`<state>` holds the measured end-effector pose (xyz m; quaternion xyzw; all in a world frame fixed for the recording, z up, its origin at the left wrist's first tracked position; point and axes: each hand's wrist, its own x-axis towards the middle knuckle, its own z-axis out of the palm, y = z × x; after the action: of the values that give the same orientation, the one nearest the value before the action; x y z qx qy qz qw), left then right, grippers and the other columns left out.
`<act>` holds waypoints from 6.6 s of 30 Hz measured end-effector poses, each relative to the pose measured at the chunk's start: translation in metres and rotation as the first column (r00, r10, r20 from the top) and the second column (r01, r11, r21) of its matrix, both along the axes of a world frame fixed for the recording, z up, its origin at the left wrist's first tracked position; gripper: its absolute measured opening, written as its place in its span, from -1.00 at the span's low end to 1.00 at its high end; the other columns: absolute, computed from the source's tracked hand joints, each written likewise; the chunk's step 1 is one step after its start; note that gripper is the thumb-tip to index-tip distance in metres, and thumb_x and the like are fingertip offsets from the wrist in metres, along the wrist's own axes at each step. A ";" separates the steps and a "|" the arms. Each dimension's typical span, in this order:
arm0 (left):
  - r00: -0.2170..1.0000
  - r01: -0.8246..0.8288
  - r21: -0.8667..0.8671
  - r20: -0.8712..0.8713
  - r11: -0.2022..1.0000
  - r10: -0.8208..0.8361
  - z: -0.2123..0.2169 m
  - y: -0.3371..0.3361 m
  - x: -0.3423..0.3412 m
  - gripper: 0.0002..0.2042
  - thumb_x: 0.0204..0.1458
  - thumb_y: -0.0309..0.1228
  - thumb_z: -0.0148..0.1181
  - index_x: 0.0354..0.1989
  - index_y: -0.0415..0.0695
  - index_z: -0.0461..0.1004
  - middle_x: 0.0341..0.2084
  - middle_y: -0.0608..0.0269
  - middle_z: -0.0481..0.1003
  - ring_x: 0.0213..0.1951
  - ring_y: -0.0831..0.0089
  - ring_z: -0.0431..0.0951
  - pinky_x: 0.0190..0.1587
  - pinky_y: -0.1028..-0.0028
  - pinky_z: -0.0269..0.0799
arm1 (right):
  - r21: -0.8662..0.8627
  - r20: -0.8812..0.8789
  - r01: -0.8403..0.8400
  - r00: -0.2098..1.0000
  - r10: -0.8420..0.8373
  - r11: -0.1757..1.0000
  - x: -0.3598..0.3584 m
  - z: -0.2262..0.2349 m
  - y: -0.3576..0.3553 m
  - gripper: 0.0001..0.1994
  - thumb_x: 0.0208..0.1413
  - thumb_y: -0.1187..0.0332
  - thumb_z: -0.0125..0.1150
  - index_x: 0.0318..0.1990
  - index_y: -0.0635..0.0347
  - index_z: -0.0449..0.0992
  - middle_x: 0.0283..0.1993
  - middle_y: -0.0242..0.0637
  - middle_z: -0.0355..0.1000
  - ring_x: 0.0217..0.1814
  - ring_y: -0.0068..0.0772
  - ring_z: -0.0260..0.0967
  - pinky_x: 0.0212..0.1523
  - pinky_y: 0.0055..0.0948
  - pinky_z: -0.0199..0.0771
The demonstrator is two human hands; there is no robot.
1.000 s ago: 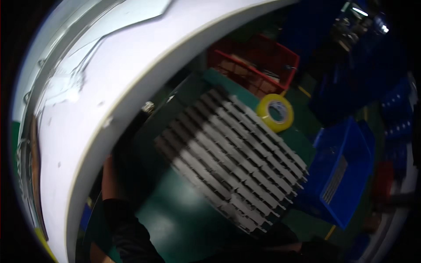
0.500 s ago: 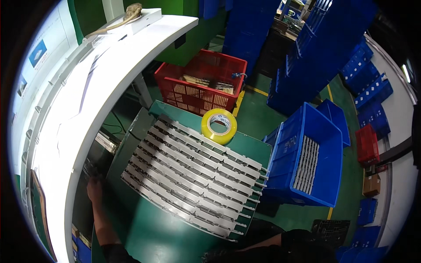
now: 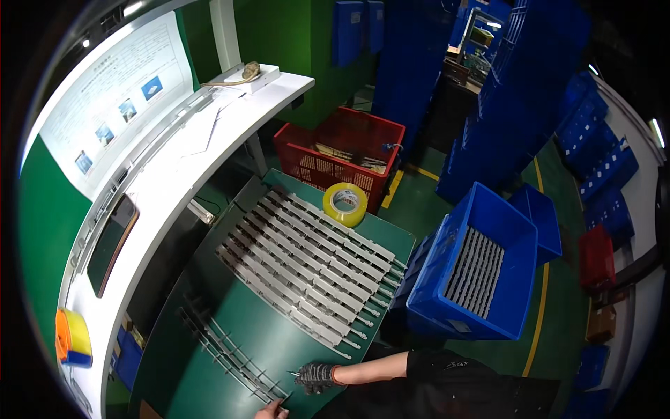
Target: The person trims excess material from molded plastic components using a blade, stacks the trimmed components on the workbench, and places the stacks into a blue bin.
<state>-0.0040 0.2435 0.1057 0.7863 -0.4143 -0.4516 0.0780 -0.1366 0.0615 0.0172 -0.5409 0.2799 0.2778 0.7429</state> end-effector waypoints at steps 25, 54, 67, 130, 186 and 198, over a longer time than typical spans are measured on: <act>0.388 -0.836 -0.220 0.410 0.502 0.825 -0.064 0.044 0.032 -0.74 -0.32 -0.30 0.11 -0.46 -0.19 0.51 -0.40 0.00 0.50 -0.27 0.14 0.50 -0.20 0.27 0.40 | 0.250 0.076 0.256 0.956 -0.282 0.934 -0.093 0.030 0.046 -0.82 0.12 0.26 -0.06 -0.31 0.18 0.34 -0.54 -0.33 0.35 -0.65 -0.56 0.27 -0.74 -0.64 0.23; 0.392 -0.920 -0.336 -0.754 0.202 0.527 0.030 0.064 -0.082 -0.88 -0.14 -0.61 0.07 -0.46 -0.19 0.25 -0.25 0.14 0.39 -0.25 0.54 0.42 -0.25 0.54 0.40 | 0.136 0.446 0.463 0.761 -0.472 0.876 -0.006 0.132 0.026 -0.77 0.00 0.33 0.15 -0.21 0.25 0.43 -0.57 -0.40 0.34 -0.70 -0.71 0.16 -0.72 -0.73 0.09; 0.247 -0.905 -0.203 -0.966 0.373 0.074 0.045 0.026 -0.106 -0.41 -0.09 -0.18 0.17 0.07 -0.25 0.17 -0.09 -0.06 0.35 -0.14 0.21 0.45 -0.21 0.33 0.46 | 0.311 0.400 0.451 0.736 -0.546 0.836 -0.017 0.155 0.016 -0.85 -0.02 0.38 0.07 -0.32 0.26 0.40 -0.65 -0.40 0.29 -0.78 -0.66 0.13 -0.80 -0.72 0.04; -0.088 -0.821 0.141 -0.989 0.553 0.123 0.031 0.011 -0.117 -0.50 0.06 -0.13 -0.04 0.03 -0.29 0.15 -0.31 -0.13 0.45 -0.52 0.17 0.54 -0.67 0.50 0.48 | 0.341 0.477 0.353 0.734 -0.484 0.871 -0.044 0.132 0.011 -0.71 0.03 0.13 0.08 -0.25 0.18 0.40 -0.63 -0.51 0.27 -0.73 -0.72 0.06 -0.75 -0.73 0.02; 0.390 -0.851 -0.196 -0.858 0.488 0.335 0.038 0.024 -0.099 -0.89 0.03 -0.38 0.07 -0.39 -0.14 0.34 -0.19 0.24 0.35 -0.23 0.56 0.41 -0.28 0.59 0.38 | -0.528 0.603 0.340 0.796 0.061 0.778 -0.062 0.139 0.009 -0.83 0.05 0.37 0.02 -0.37 0.30 0.47 -0.55 -0.27 0.39 -0.55 -0.41 0.34 -0.50 -0.44 0.30; 0.806 -0.570 -0.642 -0.315 0.512 0.502 0.046 0.003 -0.107 -0.89 -0.11 -0.45 0.15 -0.45 -0.16 0.34 -0.25 0.24 0.32 -0.25 0.42 0.35 -0.24 0.47 0.29 | -0.739 0.609 0.297 0.678 0.411 0.605 -0.055 0.136 0.017 -0.87 -0.01 0.42 0.06 -0.36 0.27 0.48 -0.48 -0.13 0.40 -0.48 -0.20 0.37 -0.43 -0.37 0.34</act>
<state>-0.1113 0.2464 0.1512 0.7605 -0.2877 -0.2435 0.5287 -0.1920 0.0789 0.1531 -0.8838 0.0313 -0.0909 0.4579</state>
